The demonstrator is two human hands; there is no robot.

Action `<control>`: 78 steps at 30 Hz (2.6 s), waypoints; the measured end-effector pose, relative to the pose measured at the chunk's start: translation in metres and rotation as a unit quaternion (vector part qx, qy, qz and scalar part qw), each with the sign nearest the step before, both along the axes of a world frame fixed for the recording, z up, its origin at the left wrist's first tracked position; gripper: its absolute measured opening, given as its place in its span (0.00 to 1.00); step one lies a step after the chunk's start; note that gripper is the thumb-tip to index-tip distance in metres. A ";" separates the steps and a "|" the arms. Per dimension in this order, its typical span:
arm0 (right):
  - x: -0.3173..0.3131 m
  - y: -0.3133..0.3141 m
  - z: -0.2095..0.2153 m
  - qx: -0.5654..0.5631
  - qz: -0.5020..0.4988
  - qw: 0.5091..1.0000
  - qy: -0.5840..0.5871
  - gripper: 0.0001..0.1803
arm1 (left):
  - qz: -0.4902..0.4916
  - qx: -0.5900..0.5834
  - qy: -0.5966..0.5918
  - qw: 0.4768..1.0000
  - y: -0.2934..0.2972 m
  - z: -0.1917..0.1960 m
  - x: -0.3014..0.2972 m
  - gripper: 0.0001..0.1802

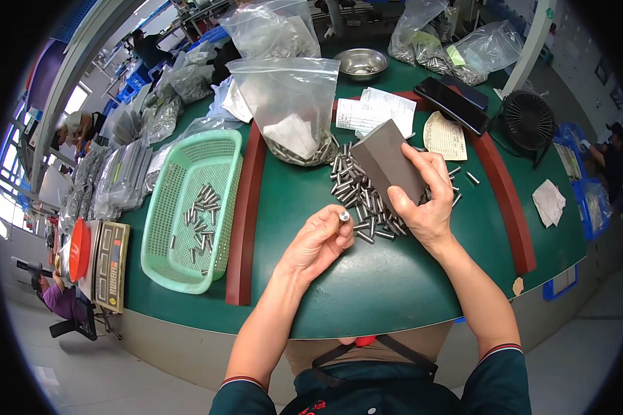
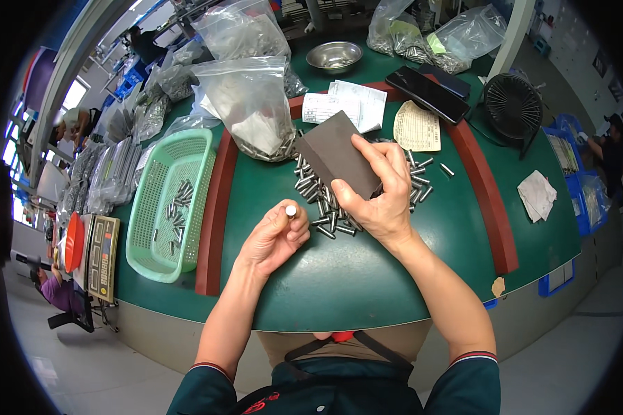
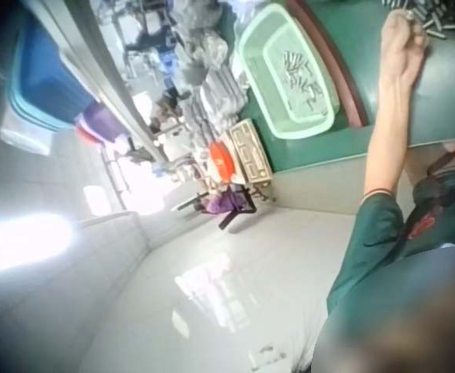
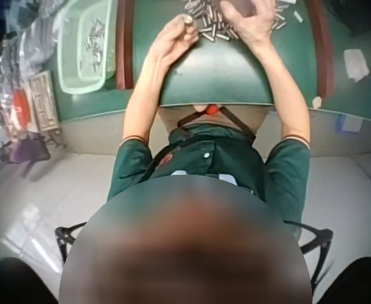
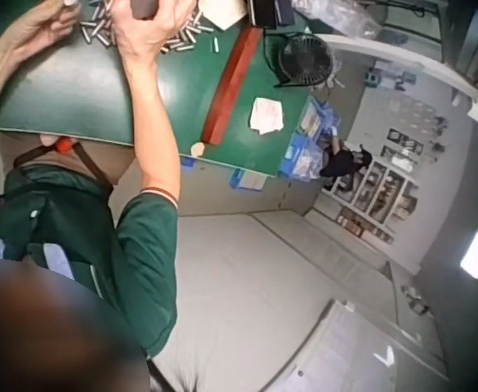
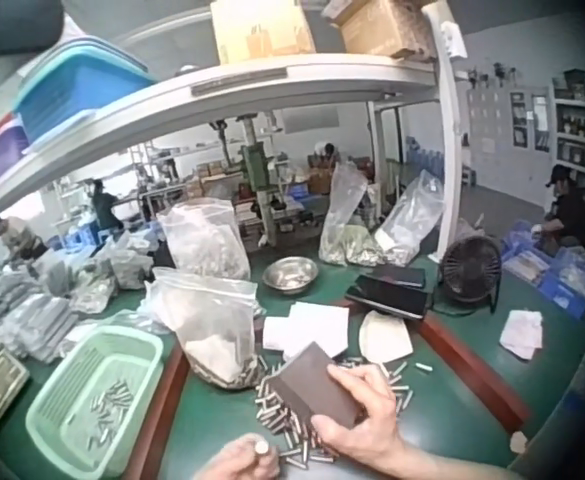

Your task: The recorder is polishing small metal cylinders by rubbing their tips against a gray abrasive block.

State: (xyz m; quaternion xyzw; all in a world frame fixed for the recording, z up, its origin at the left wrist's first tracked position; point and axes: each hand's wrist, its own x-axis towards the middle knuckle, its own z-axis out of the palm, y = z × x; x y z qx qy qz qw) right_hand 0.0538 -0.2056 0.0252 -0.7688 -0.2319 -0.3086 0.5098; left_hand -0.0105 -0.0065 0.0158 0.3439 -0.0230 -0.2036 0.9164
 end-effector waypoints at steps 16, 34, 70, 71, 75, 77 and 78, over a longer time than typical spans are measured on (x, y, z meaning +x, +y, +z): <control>-0.031 0.013 0.021 -0.174 0.118 0.965 -0.158 0.37 | 0.157 0.077 0.110 0.978 -0.005 -0.006 -0.004 0.18; -0.005 -0.005 0.005 -0.057 -0.037 0.998 0.006 0.34 | 0.037 0.042 -0.047 0.997 0.003 -0.012 0.004 0.08; -0.005 -0.009 0.007 -0.092 -0.036 0.995 -0.021 0.33 | 0.108 0.005 -0.138 0.984 0.014 -0.014 0.008 0.11; -0.006 -0.007 0.007 -0.082 -0.041 0.996 -0.016 0.34 | 0.101 -0.024 -0.118 0.988 0.013 -0.015 0.008 0.10; -0.010 -0.003 0.010 -0.105 -0.036 0.993 -0.027 0.35 | 0.088 -0.080 -0.076 0.990 0.012 -0.018 0.008 0.10; -0.010 -0.002 0.007 -0.092 -0.030 0.995 -0.021 0.35 | 0.086 -0.081 -0.079 0.990 0.012 -0.018 0.007 0.09; -0.010 -0.003 0.007 -0.081 -0.025 0.996 -0.014 0.35 | 0.086 -0.083 -0.079 0.990 0.011 -0.017 0.008 0.09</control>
